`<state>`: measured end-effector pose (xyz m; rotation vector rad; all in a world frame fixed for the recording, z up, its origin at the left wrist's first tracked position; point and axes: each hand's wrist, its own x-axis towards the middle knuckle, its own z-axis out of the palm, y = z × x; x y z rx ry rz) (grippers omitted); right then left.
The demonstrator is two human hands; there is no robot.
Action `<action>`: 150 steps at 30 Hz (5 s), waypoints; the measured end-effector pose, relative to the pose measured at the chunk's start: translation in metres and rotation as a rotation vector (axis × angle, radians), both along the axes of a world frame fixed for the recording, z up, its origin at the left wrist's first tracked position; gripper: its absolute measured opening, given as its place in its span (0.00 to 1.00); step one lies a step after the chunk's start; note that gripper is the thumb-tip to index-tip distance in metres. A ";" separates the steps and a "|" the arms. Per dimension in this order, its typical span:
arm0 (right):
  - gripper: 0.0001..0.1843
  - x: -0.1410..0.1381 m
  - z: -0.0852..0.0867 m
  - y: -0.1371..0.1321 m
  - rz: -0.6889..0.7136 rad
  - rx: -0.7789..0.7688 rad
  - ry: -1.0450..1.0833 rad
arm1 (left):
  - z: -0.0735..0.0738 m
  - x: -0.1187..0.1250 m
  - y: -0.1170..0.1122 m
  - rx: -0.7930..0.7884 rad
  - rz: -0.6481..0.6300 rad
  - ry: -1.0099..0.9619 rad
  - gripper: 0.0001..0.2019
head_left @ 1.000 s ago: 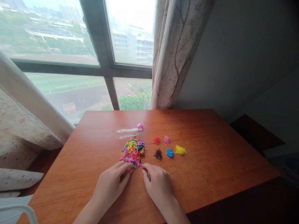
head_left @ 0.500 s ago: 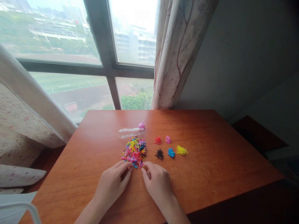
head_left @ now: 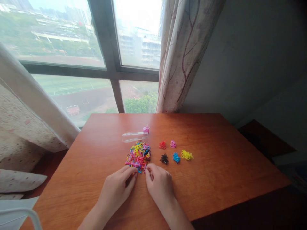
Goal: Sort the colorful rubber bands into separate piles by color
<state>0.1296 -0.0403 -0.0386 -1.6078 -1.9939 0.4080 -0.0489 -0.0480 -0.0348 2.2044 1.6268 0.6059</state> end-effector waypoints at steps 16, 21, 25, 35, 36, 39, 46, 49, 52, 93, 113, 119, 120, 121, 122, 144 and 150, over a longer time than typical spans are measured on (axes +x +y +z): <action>0.06 0.002 -0.001 -0.002 0.090 0.038 -0.001 | -0.004 -0.002 0.001 0.093 0.069 -0.020 0.12; 0.05 0.002 0.001 -0.004 0.152 0.012 -0.018 | -0.003 -0.002 0.000 0.032 0.027 0.038 0.10; 0.04 0.001 0.001 -0.005 0.204 0.017 -0.056 | -0.005 -0.002 0.000 0.013 0.015 0.044 0.09; 0.06 0.000 -0.001 -0.005 0.222 0.020 -0.055 | 0.000 -0.001 0.001 -0.023 0.006 -0.029 0.08; 0.06 0.000 0.000 -0.005 0.219 0.014 -0.049 | 0.000 -0.002 0.001 -0.022 0.012 -0.050 0.08; 0.06 0.000 0.001 -0.005 0.208 0.000 -0.043 | -0.001 -0.004 0.001 -0.009 0.024 -0.098 0.09; 0.04 -0.002 0.001 -0.003 0.179 -0.012 -0.049 | -0.003 -0.005 0.002 0.003 0.029 -0.108 0.10; 0.04 -0.003 -0.001 -0.001 0.172 -0.012 -0.059 | -0.003 -0.005 0.001 -0.006 0.022 -0.097 0.10; 0.05 -0.003 -0.002 0.000 0.179 -0.003 -0.040 | -0.004 -0.006 0.001 0.002 0.021 -0.096 0.10; 0.12 0.108 -0.015 0.020 -0.345 0.173 -0.066 | -0.004 -0.004 -0.002 0.052 0.007 -0.015 0.09; 0.10 0.042 -0.009 -0.007 0.029 0.110 0.079 | 0.010 0.032 0.006 0.048 -0.048 0.298 0.11; 0.10 0.043 -0.004 -0.006 0.066 0.079 0.067 | 0.012 0.041 0.007 0.073 -0.061 0.283 0.12; 0.10 0.043 -0.004 -0.007 0.067 0.079 0.063 | 0.013 0.041 0.008 0.081 -0.063 0.270 0.12; 0.10 0.043 -0.004 -0.007 0.068 0.080 0.059 | 0.015 0.041 0.010 0.088 -0.064 0.254 0.11; 0.10 0.043 -0.003 -0.007 0.069 0.081 0.055 | 0.017 0.042 0.012 0.096 -0.064 0.239 0.11; 0.10 0.044 -0.008 -0.007 0.098 0.045 0.124 | 0.047 0.133 0.139 0.024 -0.250 0.284 0.08; 0.09 0.043 -0.005 -0.006 0.101 0.053 0.064 | 0.062 0.099 0.111 0.067 -0.241 0.223 0.11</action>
